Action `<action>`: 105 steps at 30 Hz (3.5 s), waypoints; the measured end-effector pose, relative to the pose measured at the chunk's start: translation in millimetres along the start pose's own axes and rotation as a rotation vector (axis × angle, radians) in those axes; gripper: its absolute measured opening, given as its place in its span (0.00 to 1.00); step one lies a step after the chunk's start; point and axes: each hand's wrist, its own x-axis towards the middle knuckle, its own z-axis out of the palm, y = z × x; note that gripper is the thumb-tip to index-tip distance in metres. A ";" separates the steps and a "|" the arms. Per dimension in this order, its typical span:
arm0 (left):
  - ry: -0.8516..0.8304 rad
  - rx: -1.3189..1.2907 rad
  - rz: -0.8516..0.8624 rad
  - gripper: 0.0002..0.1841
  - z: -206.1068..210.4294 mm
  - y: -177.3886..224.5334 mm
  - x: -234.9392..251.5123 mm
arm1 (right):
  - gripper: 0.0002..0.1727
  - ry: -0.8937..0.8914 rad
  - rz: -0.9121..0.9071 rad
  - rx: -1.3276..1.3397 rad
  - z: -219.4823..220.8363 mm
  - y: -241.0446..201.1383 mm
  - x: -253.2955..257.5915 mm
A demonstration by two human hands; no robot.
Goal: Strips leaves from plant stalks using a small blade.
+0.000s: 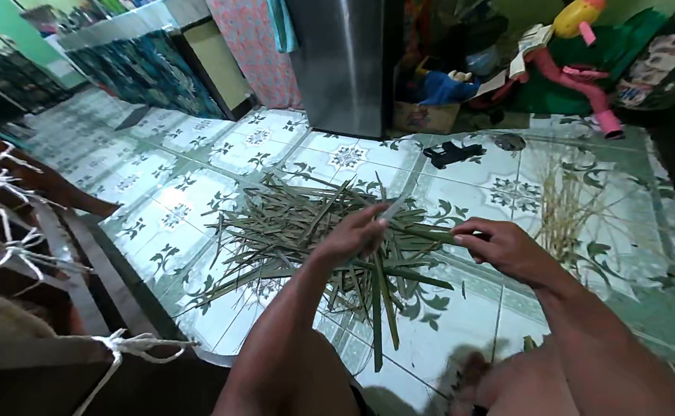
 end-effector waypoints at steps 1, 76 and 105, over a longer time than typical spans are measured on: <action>-0.006 -0.026 -0.003 0.25 5.6 1.3 0.5 | 0.11 -0.021 -0.021 0.025 4.1 -1.3 1.3; 0.248 -0.251 0.036 0.21 -12.3 7.2 -13.0 | 0.11 -0.116 -0.012 -0.079 -21.9 22.3 -9.0; 0.040 -0.020 -0.035 0.26 38.1 0.1 -1.8 | 0.10 0.061 0.060 -0.058 -20.6 -1.7 -22.6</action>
